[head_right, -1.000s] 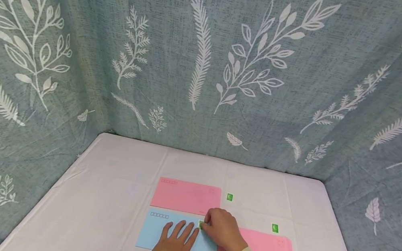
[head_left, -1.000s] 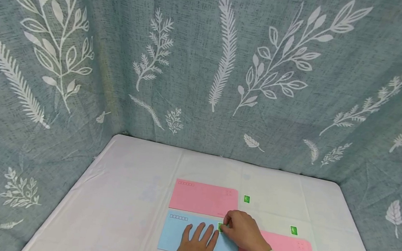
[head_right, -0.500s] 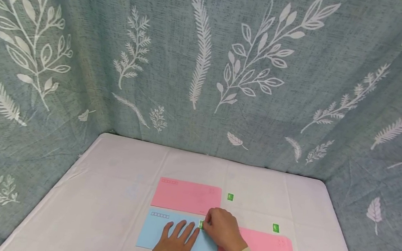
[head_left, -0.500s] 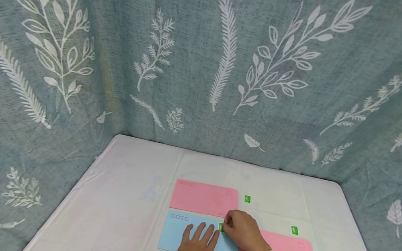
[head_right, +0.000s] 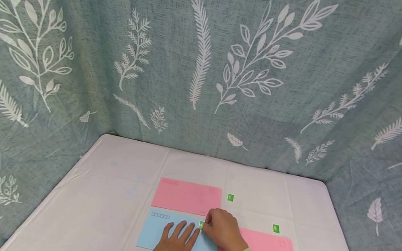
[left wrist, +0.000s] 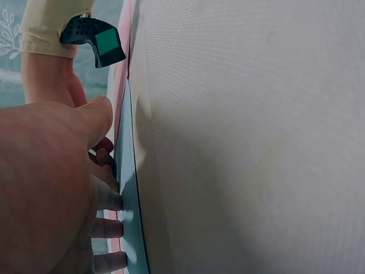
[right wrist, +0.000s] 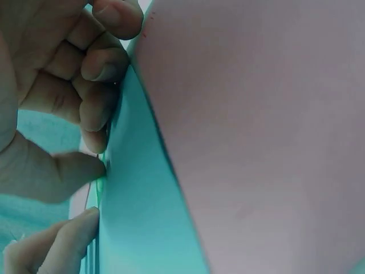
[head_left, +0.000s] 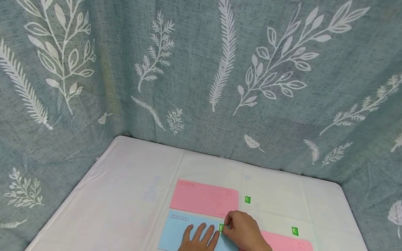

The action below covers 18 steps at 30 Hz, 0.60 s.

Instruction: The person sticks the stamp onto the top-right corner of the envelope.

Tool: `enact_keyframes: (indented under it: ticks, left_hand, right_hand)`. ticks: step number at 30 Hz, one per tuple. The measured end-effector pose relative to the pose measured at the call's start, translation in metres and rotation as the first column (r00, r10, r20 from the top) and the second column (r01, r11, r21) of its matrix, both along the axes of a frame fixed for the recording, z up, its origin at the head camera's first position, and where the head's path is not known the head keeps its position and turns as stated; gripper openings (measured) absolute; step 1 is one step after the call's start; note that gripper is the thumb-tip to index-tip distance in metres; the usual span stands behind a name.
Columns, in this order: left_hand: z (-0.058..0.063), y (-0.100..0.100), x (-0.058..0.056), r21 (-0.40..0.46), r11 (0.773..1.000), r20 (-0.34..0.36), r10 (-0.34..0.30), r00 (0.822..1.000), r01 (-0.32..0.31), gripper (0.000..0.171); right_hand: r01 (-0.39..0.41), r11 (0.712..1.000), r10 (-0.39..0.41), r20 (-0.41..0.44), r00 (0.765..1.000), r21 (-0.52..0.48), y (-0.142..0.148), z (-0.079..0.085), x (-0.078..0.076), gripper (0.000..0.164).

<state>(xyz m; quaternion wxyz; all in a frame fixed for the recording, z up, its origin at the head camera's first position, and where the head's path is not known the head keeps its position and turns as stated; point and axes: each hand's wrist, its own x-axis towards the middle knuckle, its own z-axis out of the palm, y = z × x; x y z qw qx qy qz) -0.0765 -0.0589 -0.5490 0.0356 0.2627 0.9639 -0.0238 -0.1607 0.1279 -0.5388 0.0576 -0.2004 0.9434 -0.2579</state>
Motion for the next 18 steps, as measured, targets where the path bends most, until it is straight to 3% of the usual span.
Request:
enact_keyframes:
  ticks: [7, 18]
  left_hand:
    - [0.0008, 0.0009, -0.0016, 0.008, 1.000, 0.041, 0.017, 0.999, -0.017, 0.085]
    - [-0.0021, 0.0012, -0.0016, 0.016, 1.000, 0.021, 0.003, 1.000, -0.004, 0.084]
  right_hand:
    - [0.009, 1.000, -0.009, -0.024, 1.000, 0.012, -0.0009, -0.0033, -0.0013, 0.020]
    - [0.009, 1.000, -0.008, -0.017, 1.000, 0.013, 0.0008, -0.0022, -0.0005, 0.021]
